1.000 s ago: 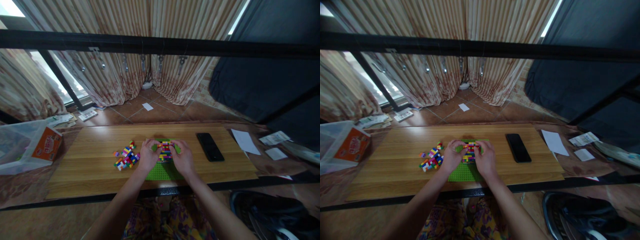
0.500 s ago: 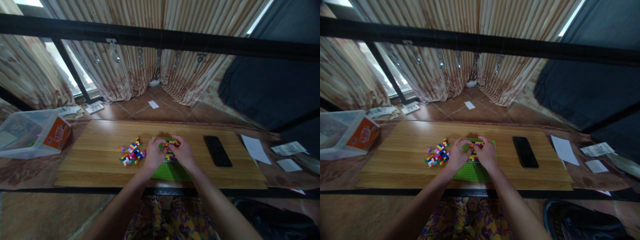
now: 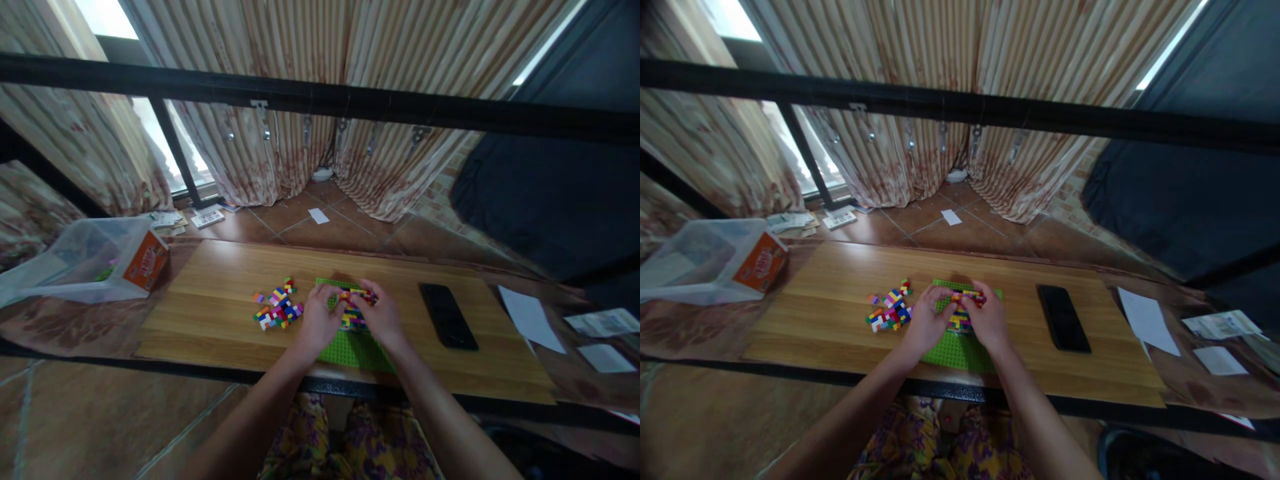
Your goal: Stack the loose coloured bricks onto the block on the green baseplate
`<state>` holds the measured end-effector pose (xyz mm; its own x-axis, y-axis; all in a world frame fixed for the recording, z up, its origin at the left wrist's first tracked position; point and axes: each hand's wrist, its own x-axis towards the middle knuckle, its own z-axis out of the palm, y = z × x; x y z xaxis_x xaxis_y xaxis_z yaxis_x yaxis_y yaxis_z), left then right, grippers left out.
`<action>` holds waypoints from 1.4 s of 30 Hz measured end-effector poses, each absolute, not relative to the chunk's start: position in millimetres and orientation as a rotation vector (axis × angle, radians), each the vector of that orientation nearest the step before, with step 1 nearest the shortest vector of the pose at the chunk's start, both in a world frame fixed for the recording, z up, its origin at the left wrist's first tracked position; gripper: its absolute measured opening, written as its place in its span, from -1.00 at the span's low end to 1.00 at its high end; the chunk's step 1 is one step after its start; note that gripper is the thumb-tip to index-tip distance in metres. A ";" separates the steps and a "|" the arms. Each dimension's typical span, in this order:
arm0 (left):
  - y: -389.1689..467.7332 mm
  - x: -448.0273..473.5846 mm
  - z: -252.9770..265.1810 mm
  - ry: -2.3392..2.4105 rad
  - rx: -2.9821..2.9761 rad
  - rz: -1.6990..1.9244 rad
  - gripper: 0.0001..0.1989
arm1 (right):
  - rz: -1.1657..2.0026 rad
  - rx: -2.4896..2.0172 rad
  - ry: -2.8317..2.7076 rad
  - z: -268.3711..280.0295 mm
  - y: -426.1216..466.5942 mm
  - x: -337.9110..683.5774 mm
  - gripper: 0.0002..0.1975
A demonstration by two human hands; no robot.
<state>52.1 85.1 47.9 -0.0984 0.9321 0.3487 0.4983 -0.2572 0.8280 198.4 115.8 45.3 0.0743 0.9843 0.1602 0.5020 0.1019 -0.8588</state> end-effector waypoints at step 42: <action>-31.4 15.6 59.3 1.091 1.061 1.020 -0.81 | 1.287 -1.289 -1.481 72.4 -16.0 164.5 -0.75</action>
